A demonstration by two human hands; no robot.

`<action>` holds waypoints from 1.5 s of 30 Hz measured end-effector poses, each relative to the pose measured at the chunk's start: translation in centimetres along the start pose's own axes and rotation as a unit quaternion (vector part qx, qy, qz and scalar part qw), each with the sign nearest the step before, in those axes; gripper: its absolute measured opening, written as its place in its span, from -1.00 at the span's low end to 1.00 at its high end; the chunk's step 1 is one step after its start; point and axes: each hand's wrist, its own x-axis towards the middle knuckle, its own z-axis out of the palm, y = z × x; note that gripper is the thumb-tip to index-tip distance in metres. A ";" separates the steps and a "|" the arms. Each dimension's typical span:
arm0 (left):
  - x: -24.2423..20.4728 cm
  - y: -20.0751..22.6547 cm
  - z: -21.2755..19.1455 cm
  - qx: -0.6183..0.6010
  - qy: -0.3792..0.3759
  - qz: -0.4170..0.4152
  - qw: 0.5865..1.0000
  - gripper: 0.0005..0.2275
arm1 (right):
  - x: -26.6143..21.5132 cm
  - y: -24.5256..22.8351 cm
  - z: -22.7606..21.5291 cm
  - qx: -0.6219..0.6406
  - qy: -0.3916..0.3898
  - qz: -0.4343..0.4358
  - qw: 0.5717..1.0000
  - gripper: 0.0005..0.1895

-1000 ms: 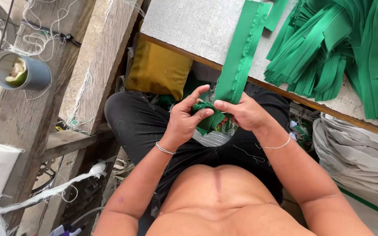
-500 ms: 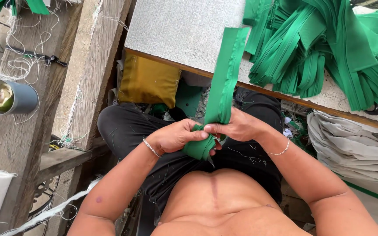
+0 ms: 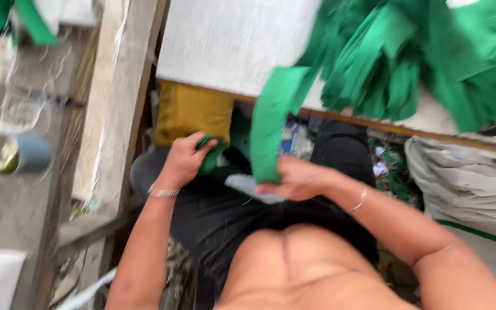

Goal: Sorting and aligning green fabric strips on a workbench

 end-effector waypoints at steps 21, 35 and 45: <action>-1.2 10.7 3.4 -0.135 -0.023 -0.011 0.990 -0.84 | -1.1 9.4 -2.0 0.305 0.058 0.128 0.942 -0.14; -0.3 10.7 6.2 -0.292 0.138 0.075 0.944 -0.90 | 3.1 4.4 1.6 0.326 0.381 0.102 0.859 -0.90; 0.7 10.7 7.1 -0.261 0.112 0.051 0.957 -0.69 | -0.5 4.0 0.5 0.550 0.321 0.091 0.766 -0.85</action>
